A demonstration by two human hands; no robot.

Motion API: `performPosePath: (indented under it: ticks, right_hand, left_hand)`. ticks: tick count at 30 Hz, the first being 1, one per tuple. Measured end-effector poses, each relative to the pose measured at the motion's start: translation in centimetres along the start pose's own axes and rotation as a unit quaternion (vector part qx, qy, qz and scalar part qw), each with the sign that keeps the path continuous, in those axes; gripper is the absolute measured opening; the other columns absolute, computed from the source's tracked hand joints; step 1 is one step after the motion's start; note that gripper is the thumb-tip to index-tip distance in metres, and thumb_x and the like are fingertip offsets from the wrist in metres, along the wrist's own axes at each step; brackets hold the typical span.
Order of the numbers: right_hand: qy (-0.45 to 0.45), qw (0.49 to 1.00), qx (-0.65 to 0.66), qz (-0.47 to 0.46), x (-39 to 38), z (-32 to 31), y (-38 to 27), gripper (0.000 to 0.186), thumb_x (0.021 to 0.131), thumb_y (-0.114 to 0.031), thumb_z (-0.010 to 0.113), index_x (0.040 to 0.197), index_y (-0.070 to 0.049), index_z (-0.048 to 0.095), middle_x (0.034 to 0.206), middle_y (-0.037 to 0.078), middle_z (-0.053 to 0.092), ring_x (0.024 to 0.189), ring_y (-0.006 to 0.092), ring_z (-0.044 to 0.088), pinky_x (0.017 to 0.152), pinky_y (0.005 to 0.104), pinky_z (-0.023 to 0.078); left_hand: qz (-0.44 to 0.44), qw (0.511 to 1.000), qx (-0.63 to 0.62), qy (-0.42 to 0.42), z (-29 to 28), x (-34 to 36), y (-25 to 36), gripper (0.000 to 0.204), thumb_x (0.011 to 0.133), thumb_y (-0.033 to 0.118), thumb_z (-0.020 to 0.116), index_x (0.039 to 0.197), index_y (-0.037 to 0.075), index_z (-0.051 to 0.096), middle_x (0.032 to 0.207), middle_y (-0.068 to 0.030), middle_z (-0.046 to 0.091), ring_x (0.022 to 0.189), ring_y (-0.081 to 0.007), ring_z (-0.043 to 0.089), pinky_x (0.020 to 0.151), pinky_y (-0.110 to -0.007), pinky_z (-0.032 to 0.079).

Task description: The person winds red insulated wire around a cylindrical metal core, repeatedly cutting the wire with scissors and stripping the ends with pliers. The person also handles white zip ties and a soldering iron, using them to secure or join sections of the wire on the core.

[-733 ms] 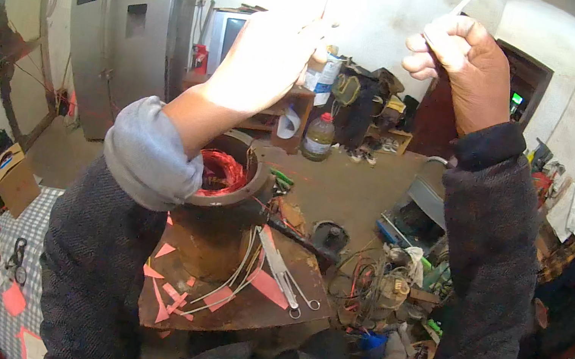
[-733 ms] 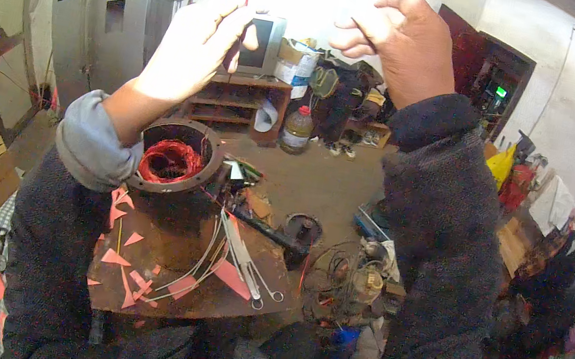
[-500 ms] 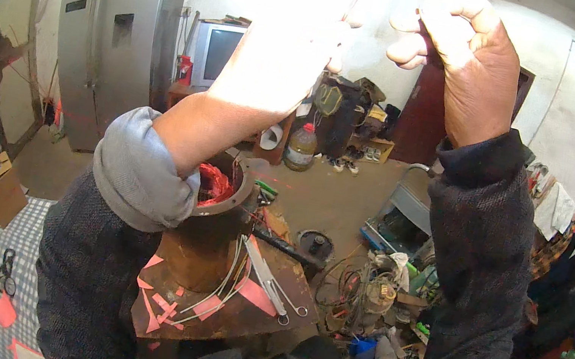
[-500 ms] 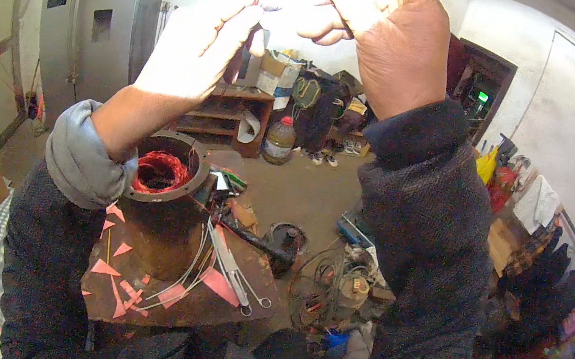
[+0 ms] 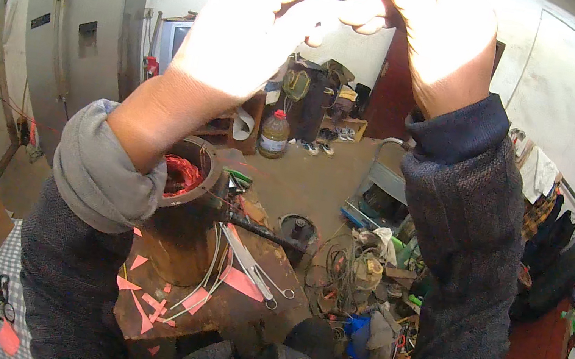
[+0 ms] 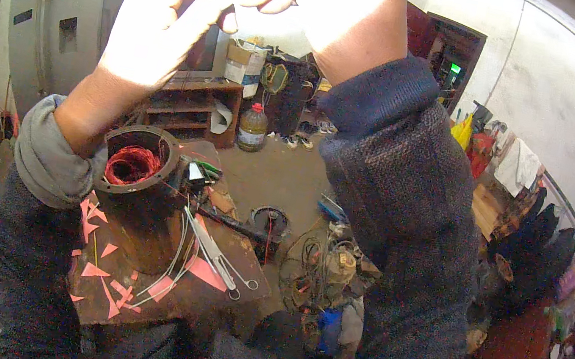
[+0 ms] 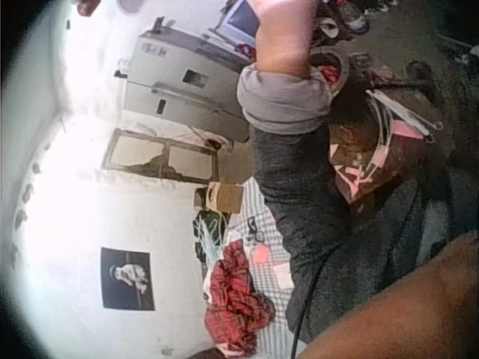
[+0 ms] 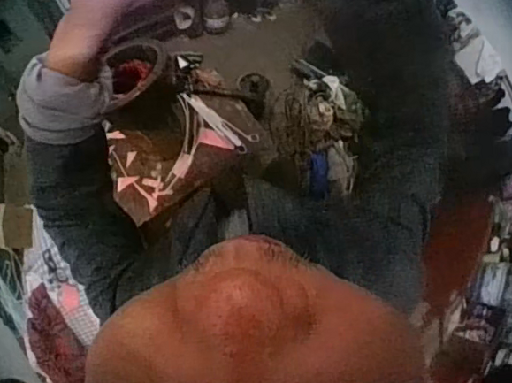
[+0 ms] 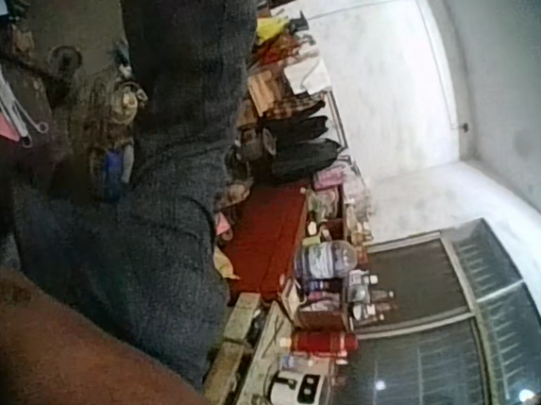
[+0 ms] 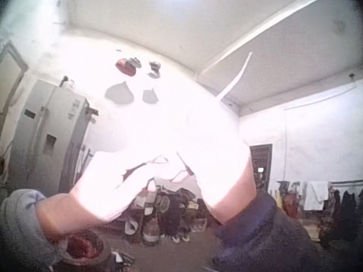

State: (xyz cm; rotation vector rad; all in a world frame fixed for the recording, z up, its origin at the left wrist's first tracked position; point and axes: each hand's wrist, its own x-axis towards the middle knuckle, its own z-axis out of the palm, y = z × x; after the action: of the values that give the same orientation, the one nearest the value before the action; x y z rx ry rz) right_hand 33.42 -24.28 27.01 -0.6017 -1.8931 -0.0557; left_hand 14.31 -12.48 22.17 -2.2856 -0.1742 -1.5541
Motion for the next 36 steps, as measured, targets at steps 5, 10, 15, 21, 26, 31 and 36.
performPosePath:
  ticks: [5,10,15,21,26,31,36]
  right_hand:
    - [0.026,0.997,-0.054,-0.041,-0.7,-0.5,0.4,0.01,0.101,-0.005,0.061,0.108,0.002,0.063,0.097,0.011,0.073,0.091,0.0148,0.069,0.077,0.031,0.057]
    - [0.036,0.993,-0.087,-0.071,-1.1,-0.6,0.5,0.011,0.101,-0.004,0.061,0.109,0.003,0.063,0.098,0.011,0.073,0.091,0.0152,0.069,0.077,0.0311,0.057]
    - [0.037,0.99,-0.107,-0.088,-1.3,-0.6,0.5,0.012,0.101,-0.004,0.061,0.109,0.003,0.064,0.098,0.012,0.073,0.091,0.0156,0.069,0.078,0.0312,0.057]
    - [0.038,0.985,-0.132,-0.104,-1.6,-0.7,0.5,0.013,0.1,-0.004,0.061,0.111,0.003,0.064,0.099,0.012,0.073,0.091,0.0161,0.069,0.078,0.0313,0.057]
    - [0.04,0.979,-0.154,-0.128,-1.3,-0.8,0.9,0.014,0.1,-0.004,0.061,0.111,0.004,0.065,0.099,0.012,0.073,0.091,0.0165,0.069,0.078,0.0314,0.057]
    - [0.04,0.975,-0.166,-0.142,-1.0,-0.8,1.2,0.015,0.1,-0.003,0.061,0.112,0.004,0.065,0.1,0.012,0.073,0.091,0.017,0.069,0.079,0.0315,0.056]
    - [0.038,0.973,-0.174,-0.147,-1.2,-0.8,1.3,0.016,0.1,-0.003,0.061,0.113,0.005,0.066,0.101,0.012,0.073,0.091,0.0174,0.069,0.079,0.0316,0.056]
  left_hand:
    - [0.203,0.974,0.016,0.095,-0.1,1.4,1.1,0.029,0.101,0.007,0.055,0.126,-0.004,0.064,0.096,-0.0181,0.071,0.069,-0.0215,0.068,0.066,-0.034,0.057]
    - [0.2,0.977,-0.048,0.05,-1.2,1.0,2.4,0.037,0.098,0.003,0.053,0.133,-0.004,0.06,0.092,-0.0156,0.069,0.065,-0.0234,0.065,0.062,-0.035,0.056]
    - [0.148,0.989,-0.005,-0.002,-1.2,0.8,2.6,0.039,0.098,0.003,0.053,0.136,-0.002,0.058,0.08,-0.0117,0.065,0.062,-0.0245,0.063,0.059,-0.036,0.054]
    - [-0.007,0.991,-0.122,-0.049,-0.4,0.6,2.4,0.037,0.099,0.007,0.054,0.135,0.003,0.061,0.078,-0.0122,0.065,0.062,-0.0256,0.063,0.058,-0.036,0.053]
    - [0.026,0.996,-0.082,-0.024,-0.3,0.9,3.4,0.029,0.107,0.019,0.05,0.124,0.005,0.069,0.075,-0.0122,0.066,0.063,-0.0199,0.061,0.061,-0.034,0.051]
    - [-0.251,0.923,-0.276,-0.096,-1.0,1.4,5.3,0.032,0.109,0.024,0.047,0.125,0.008,0.069,0.07,-0.0077,0.063,0.06,-0.0152,0.059,0.058,-0.032,0.049]
    - [-0.151,0.944,-0.261,-0.132,-1.8,1.8,5.0,0.034,0.109,0.028,0.049,0.127,0.008,0.069,0.07,-0.0039,0.063,0.055,-0.0113,0.056,0.052,-0.029,0.047]
